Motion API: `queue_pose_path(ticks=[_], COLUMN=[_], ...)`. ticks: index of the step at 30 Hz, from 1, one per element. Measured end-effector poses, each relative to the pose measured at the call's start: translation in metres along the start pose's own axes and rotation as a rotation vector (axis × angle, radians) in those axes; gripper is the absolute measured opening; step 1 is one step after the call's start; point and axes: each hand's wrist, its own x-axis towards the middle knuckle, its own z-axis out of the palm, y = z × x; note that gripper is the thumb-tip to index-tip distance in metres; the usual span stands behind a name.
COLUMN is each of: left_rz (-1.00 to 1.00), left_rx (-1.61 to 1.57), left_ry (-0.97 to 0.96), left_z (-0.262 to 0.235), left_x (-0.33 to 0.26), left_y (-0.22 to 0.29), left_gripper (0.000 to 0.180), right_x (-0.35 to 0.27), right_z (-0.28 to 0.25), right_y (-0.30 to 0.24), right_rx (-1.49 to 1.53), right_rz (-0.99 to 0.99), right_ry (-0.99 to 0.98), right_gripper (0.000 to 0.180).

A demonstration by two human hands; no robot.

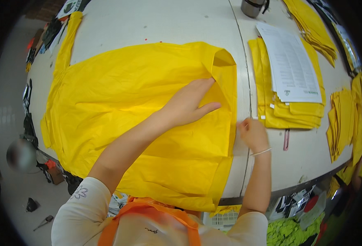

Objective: The person lays out a yellow raincoat on a table, uses scissors to trim loose threads, then folds the garment and places it into a white basket. The process is repeated with another yellow raincoat.

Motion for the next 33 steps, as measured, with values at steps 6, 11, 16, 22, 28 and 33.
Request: queue_pose_path(ticks=[6, 11, 16, 22, 28, 33], left_rz=[-0.044, -0.201, -0.407, -0.407, -0.196, -0.384], left_rx=[0.262, 0.574, 0.791, 0.795, 0.613, 0.78], left_ry=[0.485, 0.591, 0.333, 0.233, 0.393, 0.356], left_z=[-0.05, -0.111, -0.12, -0.095, -0.134, -0.147], left_x=[-0.061, -0.095, -0.124, -0.082, -0.153, -0.265], left_y=[-0.089, -0.158, -0.203, -0.25, -0.254, -0.263], left_gripper=[0.045, 0.048, 0.058, 0.065, 0.064, 0.061], right_x=[0.101, 0.163, 0.236, 0.266, -0.016, -0.198], right_z=[-0.05, -0.025, -0.08, -0.054, -0.009, 0.048], right_y=[-0.098, -0.131, -0.113, -0.089, -0.076, 0.009], right_rx=[0.349, 0.109, 0.91, 0.329, 0.013, -0.043], right_rz=[-0.107, -0.271, -0.005, -0.032, -0.292, 0.215], right_ry=[0.186, 0.053, 0.095, 0.473, 0.303, -0.282], right_gripper=[0.055, 0.044, 0.028, 0.051, 0.033, 0.049])
